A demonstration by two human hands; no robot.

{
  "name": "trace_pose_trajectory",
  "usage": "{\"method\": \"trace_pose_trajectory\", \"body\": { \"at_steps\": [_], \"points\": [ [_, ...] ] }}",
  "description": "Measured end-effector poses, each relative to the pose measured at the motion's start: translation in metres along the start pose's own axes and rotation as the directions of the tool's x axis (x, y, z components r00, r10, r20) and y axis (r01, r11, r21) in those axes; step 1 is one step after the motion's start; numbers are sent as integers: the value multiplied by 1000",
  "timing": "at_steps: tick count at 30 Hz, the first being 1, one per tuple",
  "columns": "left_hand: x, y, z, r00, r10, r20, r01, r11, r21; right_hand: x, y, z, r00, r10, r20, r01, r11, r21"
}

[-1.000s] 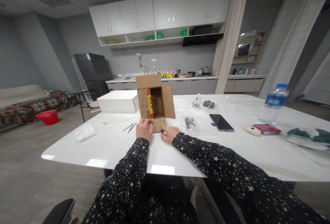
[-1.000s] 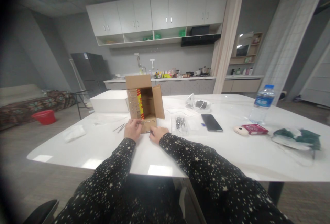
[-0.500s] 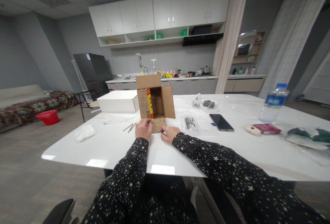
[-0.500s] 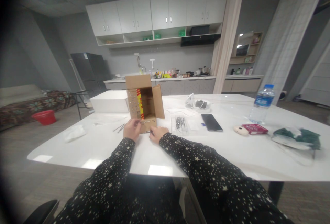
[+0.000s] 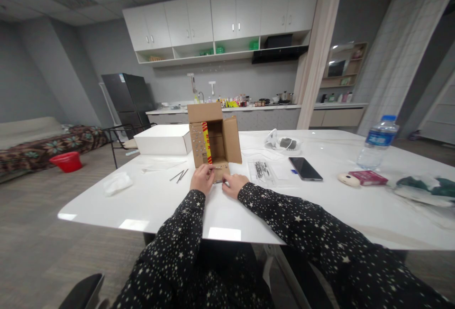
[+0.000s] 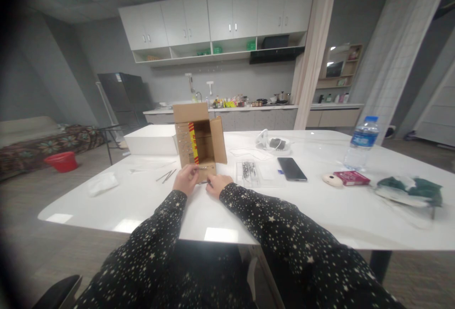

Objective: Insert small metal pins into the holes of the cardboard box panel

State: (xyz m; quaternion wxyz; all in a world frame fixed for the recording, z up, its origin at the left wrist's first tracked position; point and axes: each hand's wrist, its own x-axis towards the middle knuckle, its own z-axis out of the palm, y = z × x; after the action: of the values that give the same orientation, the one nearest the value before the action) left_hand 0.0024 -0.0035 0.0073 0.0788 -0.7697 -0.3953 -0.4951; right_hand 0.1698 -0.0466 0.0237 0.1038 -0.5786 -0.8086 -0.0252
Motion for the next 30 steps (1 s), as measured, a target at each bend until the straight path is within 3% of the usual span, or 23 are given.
{"method": "trace_pose_trajectory", "body": {
  "at_steps": [6, 12, 30],
  "points": [
    [-1, 0, 2, 992, -7, 127, 10, 1000, -19, -1, -1, -1, 1000, -4, 4, 4, 1000, 5],
    [-1, 5, -1, 951, -64, 301, 59, 998, 26, -1, -2, -4, 1000, 5, 26, -5, 1000, 7],
    [-2, 0, 2, 921, -42, 387, 35, 999, 26, -1, -3, -5, 1000, -2, 26, 2, 1000, 8]
  ]
}}
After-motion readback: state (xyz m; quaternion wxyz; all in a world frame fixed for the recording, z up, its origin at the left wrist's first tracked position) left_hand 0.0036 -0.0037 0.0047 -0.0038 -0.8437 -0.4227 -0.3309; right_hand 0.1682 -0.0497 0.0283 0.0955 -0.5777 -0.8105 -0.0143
